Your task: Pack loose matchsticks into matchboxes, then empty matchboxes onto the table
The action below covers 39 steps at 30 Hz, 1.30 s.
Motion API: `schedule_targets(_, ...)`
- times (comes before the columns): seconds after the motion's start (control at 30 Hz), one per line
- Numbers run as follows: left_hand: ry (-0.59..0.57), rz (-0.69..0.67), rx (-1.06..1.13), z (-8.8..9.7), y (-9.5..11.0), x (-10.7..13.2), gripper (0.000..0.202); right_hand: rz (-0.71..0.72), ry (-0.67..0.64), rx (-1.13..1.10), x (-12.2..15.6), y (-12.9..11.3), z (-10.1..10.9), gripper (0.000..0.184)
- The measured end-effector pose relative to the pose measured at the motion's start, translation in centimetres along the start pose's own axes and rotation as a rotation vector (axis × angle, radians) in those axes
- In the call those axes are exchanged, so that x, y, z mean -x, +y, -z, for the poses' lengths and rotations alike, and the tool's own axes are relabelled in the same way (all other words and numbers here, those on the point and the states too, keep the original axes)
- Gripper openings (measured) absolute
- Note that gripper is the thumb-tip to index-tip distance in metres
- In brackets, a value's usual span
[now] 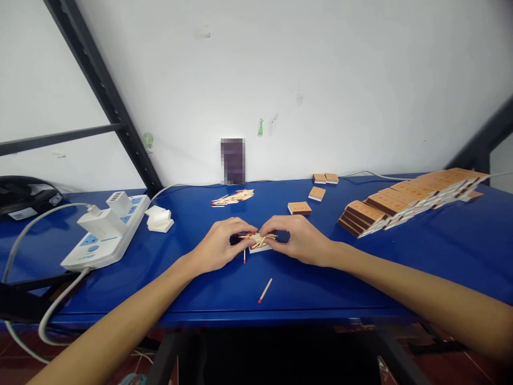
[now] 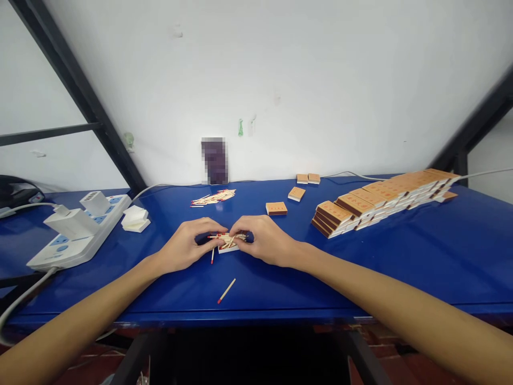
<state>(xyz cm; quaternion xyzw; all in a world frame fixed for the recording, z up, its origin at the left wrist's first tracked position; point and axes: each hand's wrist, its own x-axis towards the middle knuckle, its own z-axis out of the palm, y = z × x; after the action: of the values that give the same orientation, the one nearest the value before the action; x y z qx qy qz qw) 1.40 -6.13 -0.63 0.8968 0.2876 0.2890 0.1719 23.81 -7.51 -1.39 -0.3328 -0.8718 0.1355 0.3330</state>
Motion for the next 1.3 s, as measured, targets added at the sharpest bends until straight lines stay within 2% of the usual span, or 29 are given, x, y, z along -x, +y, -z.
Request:
schedule_targets(0.13, 0.026, 0.008, 0.016, -0.2, 0.4, 0.1, 0.019, 0.018, 0.011, 0.034, 0.2, 0.1, 0.0, 0.015)
schedule_targets(0.27, 0.005, 0.015, 0.010, -0.1, 0.6, 0.3, 0.023, -0.017, -0.028, 0.047, 0.4, 0.0, 0.7, 0.022)
schedule_targets(0.47, -0.051, 0.088, -0.118, 0.6, 0.4, 1.4, 0.057, 0.011, -0.120, 0.018, 0.5, -0.1, 1.5, 0.032)
schedule_targets(0.53, -0.084, 0.115, -0.140, 0.7, 0.3, 1.7, 0.060, 0.031, -0.147, -0.014, 0.4, -0.3, 1.3, 0.033)
schedule_targets(0.63, -0.104, 0.112, -0.148, 0.8, 0.3, 1.7, 0.053, 0.063, -0.177, -0.048, 0.1, -0.6, 0.8, 0.032)
schedule_targets(0.9, -0.025, 0.076, -0.172, 0.5, -0.1, 1.4, 0.025, 0.053, -0.133, -0.059, 0.1, -0.2, 0.5, 0.022)
schedule_targets(1.1, 0.009, 0.088, -0.164, 0.4, -0.4, 1.5, 0.022, -0.005, -0.056, -0.038, 0.1, -0.1, 0.1, 0.017)
schedule_targets(1.3, 0.013, 0.054, -0.160, 0.6, 0.3, 1.4, 0.030, -0.043, -0.054, -0.006, 0.1, -0.3, -0.1, 0.019)
